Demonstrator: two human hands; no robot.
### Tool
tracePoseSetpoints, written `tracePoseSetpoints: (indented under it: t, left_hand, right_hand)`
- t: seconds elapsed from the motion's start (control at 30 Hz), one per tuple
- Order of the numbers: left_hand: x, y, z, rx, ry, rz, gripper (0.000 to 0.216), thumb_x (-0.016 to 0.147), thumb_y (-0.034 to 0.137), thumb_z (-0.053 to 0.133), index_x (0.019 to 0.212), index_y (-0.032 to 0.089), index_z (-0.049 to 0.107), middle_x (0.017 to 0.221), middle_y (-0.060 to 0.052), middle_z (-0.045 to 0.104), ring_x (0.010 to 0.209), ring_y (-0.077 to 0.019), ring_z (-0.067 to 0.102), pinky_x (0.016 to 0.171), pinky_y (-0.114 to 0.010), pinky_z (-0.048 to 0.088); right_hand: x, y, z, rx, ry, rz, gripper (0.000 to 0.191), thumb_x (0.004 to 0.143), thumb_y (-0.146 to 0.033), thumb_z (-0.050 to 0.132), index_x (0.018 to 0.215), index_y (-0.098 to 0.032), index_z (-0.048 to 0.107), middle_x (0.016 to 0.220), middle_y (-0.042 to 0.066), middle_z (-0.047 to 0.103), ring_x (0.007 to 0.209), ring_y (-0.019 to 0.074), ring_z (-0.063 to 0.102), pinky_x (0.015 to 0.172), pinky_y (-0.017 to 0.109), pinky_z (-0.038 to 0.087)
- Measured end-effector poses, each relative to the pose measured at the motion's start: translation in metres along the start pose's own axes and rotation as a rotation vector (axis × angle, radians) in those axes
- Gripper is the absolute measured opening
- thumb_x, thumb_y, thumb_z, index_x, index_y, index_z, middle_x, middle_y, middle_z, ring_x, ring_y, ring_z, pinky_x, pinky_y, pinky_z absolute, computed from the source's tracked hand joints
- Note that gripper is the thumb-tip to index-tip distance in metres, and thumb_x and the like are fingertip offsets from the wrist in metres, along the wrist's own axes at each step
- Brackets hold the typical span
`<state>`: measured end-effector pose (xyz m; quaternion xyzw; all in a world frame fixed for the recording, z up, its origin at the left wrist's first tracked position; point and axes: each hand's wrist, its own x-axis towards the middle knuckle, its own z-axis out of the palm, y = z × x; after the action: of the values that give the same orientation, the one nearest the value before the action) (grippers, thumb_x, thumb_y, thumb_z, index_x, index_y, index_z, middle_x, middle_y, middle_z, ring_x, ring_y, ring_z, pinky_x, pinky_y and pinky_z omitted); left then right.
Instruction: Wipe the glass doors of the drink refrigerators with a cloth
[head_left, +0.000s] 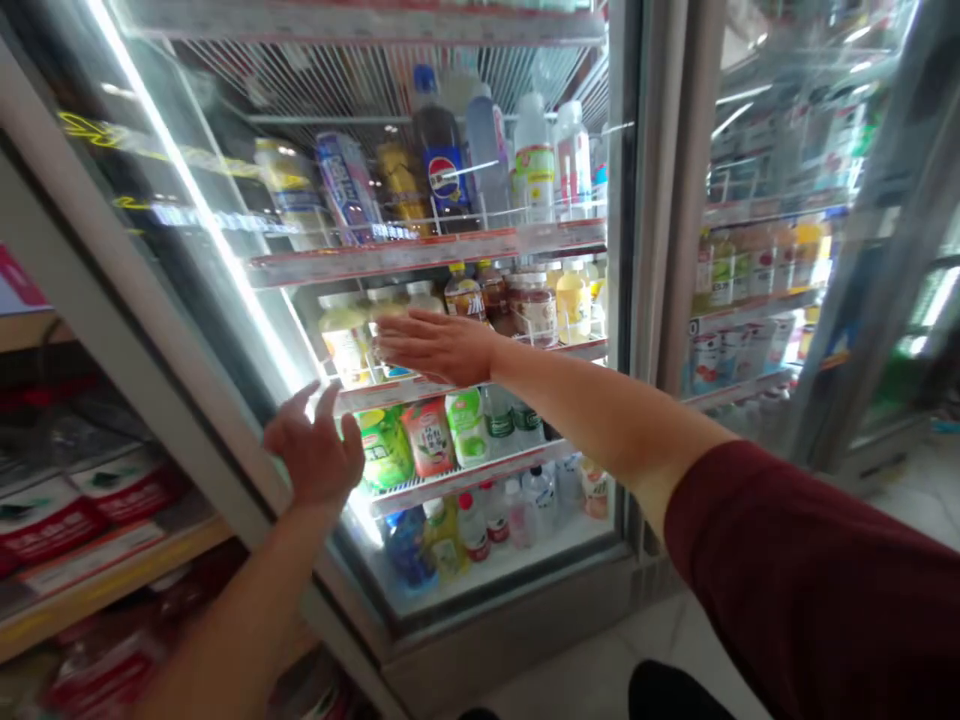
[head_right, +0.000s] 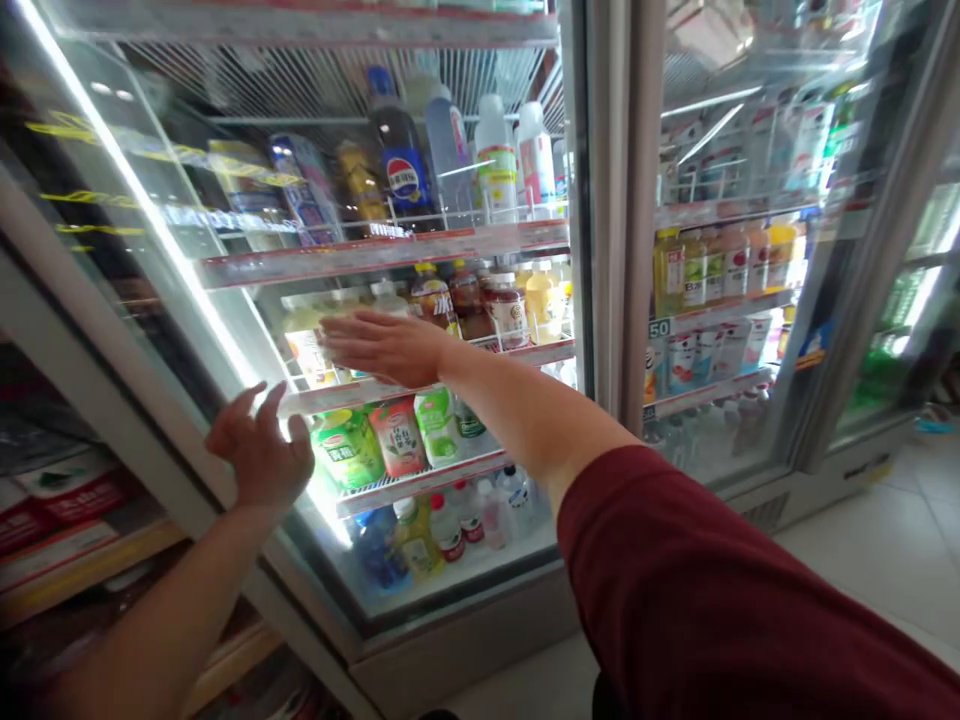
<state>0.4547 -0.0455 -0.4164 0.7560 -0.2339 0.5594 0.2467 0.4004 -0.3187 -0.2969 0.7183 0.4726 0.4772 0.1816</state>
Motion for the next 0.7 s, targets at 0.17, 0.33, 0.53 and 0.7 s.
tracePoseSetpoints:
  t: [0.17, 0.33, 0.53, 0.7]
  left_hand:
    - [0.130, 0.009, -0.020, 0.029, 0.021, 0.243, 0.069, 0.103, 0.044, 0.053, 0.164, 0.012, 0.047, 0.178, -0.016, 0.028, 0.167, -0.0393, 0.018, 0.134, -0.064, 0.011]
    - [0.205, 0.012, -0.017, 0.015, -0.079, 0.285, 0.082, 0.104, 0.032, 0.055, 0.176, 0.008, 0.023, 0.186, -0.014, 0.003, 0.170, -0.0436, -0.006, 0.131, -0.072, -0.008]
    - [0.193, 0.012, -0.003, -0.032, 0.002, 0.275, 0.079, 0.108, 0.033, 0.055, 0.177, 0.009, 0.025, 0.186, -0.011, 0.010, 0.171, -0.0391, -0.002, 0.135, -0.067, -0.007]
    - [0.193, 0.010, -0.005, -0.038, 0.023, 0.284, 0.077, 0.108, 0.041, 0.048, 0.178, 0.017, 0.028, 0.186, -0.007, 0.012, 0.173, -0.0360, 0.001, 0.138, -0.065, -0.003]
  right_hand:
    - [0.018, 0.035, -0.019, 0.013, 0.003, -0.091, 0.042, 0.100, -0.023, 0.065, 0.140, -0.013, 0.070, 0.151, 0.004, 0.069, 0.149, 0.0224, 0.053, 0.130, 0.043, 0.033]
    - [0.045, 0.135, -0.053, -0.310, 0.395, 0.402, 0.072, 0.097, -0.021, 0.005, 0.108, 0.015, 0.066, 0.161, 0.018, 0.053, 0.151, 0.0308, 0.037, 0.112, 0.040, 0.043]
    - [0.059, 0.107, -0.034, -0.510, 0.356, 0.281, 0.061, 0.110, -0.020, 0.018, 0.145, 0.007, 0.060, 0.161, 0.018, 0.057, 0.157, 0.0358, 0.027, 0.113, 0.050, 0.044]
    - [0.081, 0.101, -0.061, -0.435, -0.049, 0.061, 0.051, 0.114, -0.021, 0.035, 0.160, -0.015, 0.057, 0.167, 0.011, 0.056, 0.160, 0.0283, 0.045, 0.131, 0.058, 0.035]
